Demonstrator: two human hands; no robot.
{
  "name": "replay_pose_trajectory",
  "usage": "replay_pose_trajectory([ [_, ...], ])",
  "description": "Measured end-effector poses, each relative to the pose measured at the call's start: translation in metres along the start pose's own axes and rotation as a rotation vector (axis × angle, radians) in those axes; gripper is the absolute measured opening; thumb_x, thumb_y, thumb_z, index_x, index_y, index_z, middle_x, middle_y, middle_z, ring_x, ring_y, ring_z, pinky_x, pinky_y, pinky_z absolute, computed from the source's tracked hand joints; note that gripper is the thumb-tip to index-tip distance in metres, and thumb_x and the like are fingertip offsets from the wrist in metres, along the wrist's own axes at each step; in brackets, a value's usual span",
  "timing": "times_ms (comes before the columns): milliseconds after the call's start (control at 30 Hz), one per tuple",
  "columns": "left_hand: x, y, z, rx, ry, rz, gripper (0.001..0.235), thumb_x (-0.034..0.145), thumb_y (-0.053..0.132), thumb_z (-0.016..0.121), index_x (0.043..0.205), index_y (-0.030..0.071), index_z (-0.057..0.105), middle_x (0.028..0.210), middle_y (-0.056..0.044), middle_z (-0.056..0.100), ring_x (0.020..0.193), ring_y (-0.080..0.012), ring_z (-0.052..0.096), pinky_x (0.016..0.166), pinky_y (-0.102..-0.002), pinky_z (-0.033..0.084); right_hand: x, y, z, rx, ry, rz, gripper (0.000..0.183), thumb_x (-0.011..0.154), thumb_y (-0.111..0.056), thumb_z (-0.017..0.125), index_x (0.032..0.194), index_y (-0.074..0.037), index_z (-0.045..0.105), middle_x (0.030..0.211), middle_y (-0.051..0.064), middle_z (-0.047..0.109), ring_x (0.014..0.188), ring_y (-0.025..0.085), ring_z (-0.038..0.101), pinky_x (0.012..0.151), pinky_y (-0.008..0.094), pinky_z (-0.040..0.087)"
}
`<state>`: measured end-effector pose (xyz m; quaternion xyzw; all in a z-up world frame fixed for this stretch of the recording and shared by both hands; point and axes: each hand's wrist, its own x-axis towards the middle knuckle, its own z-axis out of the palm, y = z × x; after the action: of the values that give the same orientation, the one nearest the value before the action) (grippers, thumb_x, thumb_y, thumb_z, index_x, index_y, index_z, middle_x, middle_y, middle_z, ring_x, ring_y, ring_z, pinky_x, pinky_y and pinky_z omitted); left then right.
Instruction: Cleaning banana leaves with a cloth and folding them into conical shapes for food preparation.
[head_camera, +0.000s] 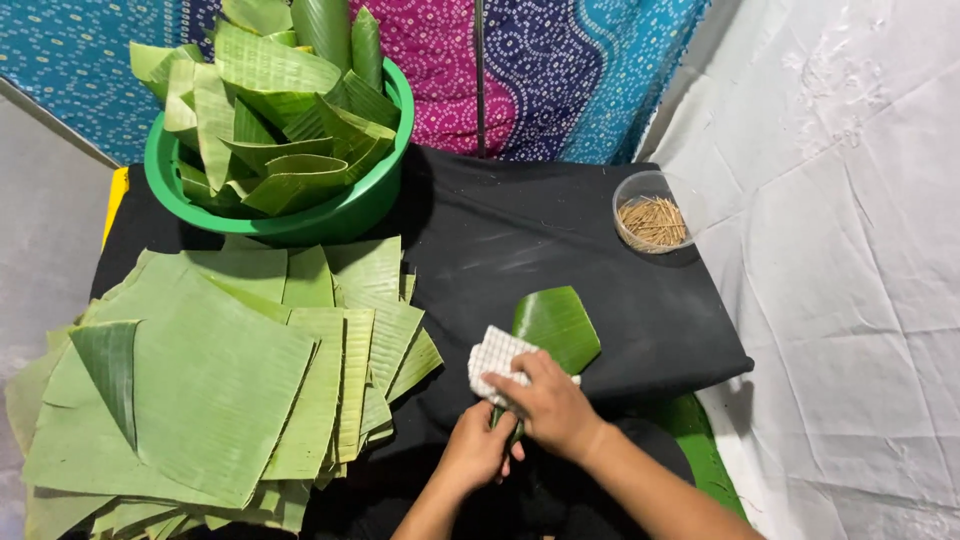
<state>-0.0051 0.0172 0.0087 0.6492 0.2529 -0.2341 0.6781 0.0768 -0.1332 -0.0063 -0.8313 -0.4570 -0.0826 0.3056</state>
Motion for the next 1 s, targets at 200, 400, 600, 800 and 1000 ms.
replay_pose_trajectory([
  [200, 0.001, 0.001, 0.0, -0.019, -0.014, 0.024, 0.019, 0.104, 0.016, 0.053, 0.112, 0.004, 0.064, 0.064, -0.009, 0.067, 0.039, -0.0146, 0.049, 0.037, -0.027, 0.041, 0.012, 0.06, -0.01, -0.11, -0.01, 0.183, 0.045, 0.083, -0.01, 0.065, 0.126, -0.022, 0.075, 0.107, 0.009, 0.053, 0.095, 0.025, 0.055, 0.083, 0.033, 0.05],
  [400, -0.008, 0.011, 0.002, -0.011, -0.017, 0.011, 0.019, 0.105, 0.017, 0.051, 0.112, 0.005, 0.064, 0.065, -0.007, 0.067, 0.04, -0.0133, 0.049, 0.038, -0.026, 0.039, 0.014, 0.105, -0.02, -0.126, 0.11, 0.381, 0.055, 0.076, 0.003, 0.06, 0.121, -0.026, 0.076, 0.103, 0.006, 0.056, 0.095, 0.027, 0.055, 0.084, 0.036, 0.054],
  [600, 0.008, -0.014, 0.001, -0.103, -0.007, 0.109, 0.022, 0.103, 0.016, 0.052, 0.113, 0.002, 0.066, 0.077, -0.011, 0.076, 0.04, -0.0145, 0.047, 0.04, -0.027, 0.037, 0.01, 0.107, -0.04, -0.064, 0.322, 0.448, 0.038, 0.089, 0.001, 0.061, 0.12, -0.014, 0.078, 0.096, 0.006, 0.053, 0.087, 0.021, 0.051, 0.079, 0.031, 0.045],
  [800, -0.035, 0.043, -0.01, 0.384, 0.277, 0.445, 0.049, 0.093, 0.021, 0.058, 0.141, 0.015, 0.059, 0.096, -0.005, 0.084, 0.081, -0.0196, 0.079, 0.073, -0.031, 0.06, -0.027, 0.135, -0.076, -0.152, 0.468, 0.548, 0.037, 0.091, 0.005, 0.059, 0.121, -0.009, 0.075, 0.098, 0.011, 0.052, 0.089, 0.026, 0.052, 0.085, 0.036, 0.047],
  [1000, -0.032, 0.064, 0.007, 1.098, 0.614, 0.73, 0.056, 0.094, 0.023, 0.062, 0.149, 0.026, 0.05, 0.108, -0.006, 0.06, 0.075, -0.0219, 0.064, 0.047, -0.038, 0.056, -0.044, 0.133, -0.068, -0.142, 0.431, 0.617, 0.037, 0.092, 0.004, 0.059, 0.12, -0.013, 0.076, 0.099, 0.01, 0.051, 0.09, 0.025, 0.052, 0.085, 0.035, 0.048],
])
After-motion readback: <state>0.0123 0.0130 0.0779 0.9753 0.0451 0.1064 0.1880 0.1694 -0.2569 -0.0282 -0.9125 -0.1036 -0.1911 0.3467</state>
